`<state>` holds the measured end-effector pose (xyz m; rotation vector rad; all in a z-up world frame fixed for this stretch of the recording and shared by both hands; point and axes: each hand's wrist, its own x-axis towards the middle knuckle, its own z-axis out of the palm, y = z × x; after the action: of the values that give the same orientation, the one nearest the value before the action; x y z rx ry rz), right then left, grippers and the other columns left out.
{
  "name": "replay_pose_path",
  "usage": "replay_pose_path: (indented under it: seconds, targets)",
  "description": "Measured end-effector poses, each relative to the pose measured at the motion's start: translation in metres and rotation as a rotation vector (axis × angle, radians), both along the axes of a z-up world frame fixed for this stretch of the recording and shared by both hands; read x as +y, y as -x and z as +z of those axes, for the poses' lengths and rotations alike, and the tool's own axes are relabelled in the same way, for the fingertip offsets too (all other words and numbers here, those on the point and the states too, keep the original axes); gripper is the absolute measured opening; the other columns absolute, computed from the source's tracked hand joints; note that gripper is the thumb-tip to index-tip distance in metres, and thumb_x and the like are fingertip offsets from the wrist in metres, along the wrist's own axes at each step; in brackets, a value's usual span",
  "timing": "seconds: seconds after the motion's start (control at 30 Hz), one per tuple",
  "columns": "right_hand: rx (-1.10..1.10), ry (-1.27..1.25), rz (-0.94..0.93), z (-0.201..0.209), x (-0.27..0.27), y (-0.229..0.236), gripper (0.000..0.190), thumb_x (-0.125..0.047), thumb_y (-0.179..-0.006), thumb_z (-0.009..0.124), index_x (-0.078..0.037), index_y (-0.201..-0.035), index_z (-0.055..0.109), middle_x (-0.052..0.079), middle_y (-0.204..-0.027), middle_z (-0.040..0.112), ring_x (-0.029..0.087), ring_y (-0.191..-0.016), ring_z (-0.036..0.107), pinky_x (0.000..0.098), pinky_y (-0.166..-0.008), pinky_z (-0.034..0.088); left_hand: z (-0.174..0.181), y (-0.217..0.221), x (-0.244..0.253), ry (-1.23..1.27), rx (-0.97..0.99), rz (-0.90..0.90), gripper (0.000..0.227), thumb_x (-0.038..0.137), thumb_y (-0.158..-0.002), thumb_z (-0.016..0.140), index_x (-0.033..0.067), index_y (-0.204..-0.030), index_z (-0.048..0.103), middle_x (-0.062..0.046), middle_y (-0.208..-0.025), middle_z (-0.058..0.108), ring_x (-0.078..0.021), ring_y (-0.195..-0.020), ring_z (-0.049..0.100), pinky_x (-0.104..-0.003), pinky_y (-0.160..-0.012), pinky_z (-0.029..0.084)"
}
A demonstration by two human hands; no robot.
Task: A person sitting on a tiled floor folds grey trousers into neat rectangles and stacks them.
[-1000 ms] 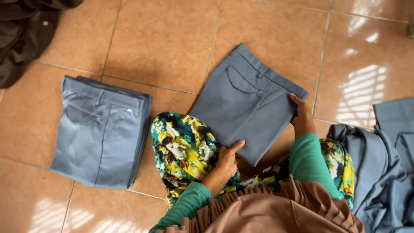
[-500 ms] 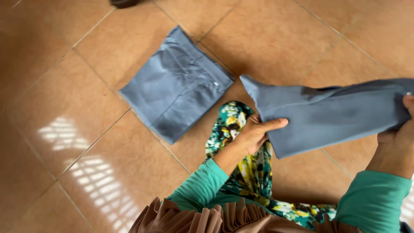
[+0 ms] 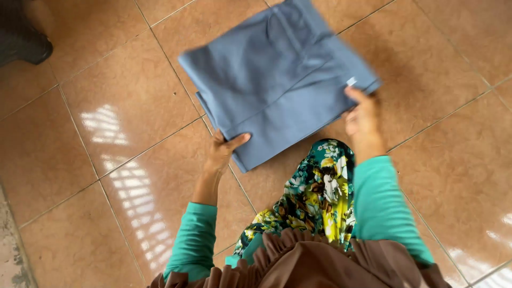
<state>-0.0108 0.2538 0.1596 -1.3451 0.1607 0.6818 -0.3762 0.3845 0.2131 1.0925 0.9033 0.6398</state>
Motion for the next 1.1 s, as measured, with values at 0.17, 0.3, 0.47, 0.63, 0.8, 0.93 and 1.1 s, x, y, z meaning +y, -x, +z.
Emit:
replay_pose_path:
  seconds: [0.17,0.3,0.47,0.63,0.8,0.93,1.1]
  targets:
    - [0.037,0.088,0.068,-0.064,-0.002,0.051,0.068,-0.015,-0.078,0.091,-0.013,-0.134,0.052,0.015,-0.119,0.063,0.04,-0.103,0.072,0.0588,-0.084,0.062,-0.119,0.038,0.0,0.112,0.219,0.046,0.063,0.016,-0.075,0.094,0.0091,-0.129,0.064,-0.007,-0.102,0.065,-0.0225,-0.09,0.064,-0.037,-0.07,0.057]
    - [0.032,0.054,0.087,-0.048,-0.006,0.05,0.061,-0.013,-0.078,0.092,-0.015,-0.125,0.054,0.012,-0.114,0.062,0.04,-0.102,0.072,0.0565,-0.085,0.062,-0.127,0.037,0.003,0.125,0.142,0.095,0.062,0.012,-0.075,0.093,0.0119,-0.13,0.065,-0.01,-0.103,0.069,-0.0233,-0.092,0.067,-0.044,-0.076,0.06]
    - [0.002,0.075,0.101,-0.045,-0.015,0.064,0.063,-0.01,-0.077,0.092,-0.01,-0.127,0.053,0.014,-0.112,0.061,0.043,-0.101,0.072,0.0586,-0.085,0.062,-0.133,0.049,0.017,0.136,0.135,0.099,0.057,0.011,-0.077,0.092,0.0154,-0.127,0.066,-0.008,-0.102,0.07,-0.0228,-0.092,0.069,-0.046,-0.079,0.062]
    - [-0.067,0.093,0.114,-0.043,-0.017,0.066,0.067,-0.01,-0.08,0.091,-0.009,-0.133,0.05,0.016,-0.111,0.059,0.037,-0.103,0.069,0.0575,-0.087,0.059,-0.125,0.045,0.012,0.103,0.14,0.079,0.075,0.012,-0.081,0.089,0.0166,-0.146,0.052,-0.014,-0.124,0.064,-0.0285,-0.113,0.063,-0.052,-0.092,0.056]
    - [-0.157,0.131,0.125,-0.011,-0.014,0.072,0.071,-0.009,-0.082,0.088,-0.005,-0.138,0.046,0.02,-0.112,0.056,0.035,-0.105,0.064,0.0566,-0.086,0.059,-0.113,0.037,-0.004,0.044,0.155,0.157,0.084,0.006,-0.081,0.088,0.0187,-0.152,0.046,-0.014,-0.136,0.059,-0.0312,-0.124,0.058,-0.052,-0.102,0.05]
    - [-0.161,0.137,0.124,-0.019,-0.014,0.069,0.071,-0.009,-0.083,0.088,-0.005,-0.14,0.045,0.021,-0.112,0.056,0.035,-0.105,0.064,0.058,-0.087,0.059,-0.125,0.034,-0.005,0.013,0.158,0.174,0.086,0.006,-0.08,0.089,0.0188,-0.153,0.045,-0.015,-0.142,0.058,-0.0328,-0.129,0.055,-0.053,-0.106,0.047]
    - [-0.27,0.157,0.164,-0.027,-0.021,0.06,0.079,-0.011,-0.083,0.089,-0.009,-0.146,0.042,0.021,-0.113,0.057,0.034,-0.099,0.07,0.0492,-0.073,0.065,-0.192,0.038,-0.003,-0.615,0.49,0.425,0.102,0.037,-0.085,0.089,0.0134,-0.164,0.028,-0.016,-0.118,0.058,-0.0222,-0.093,0.058,-0.039,-0.084,0.051]
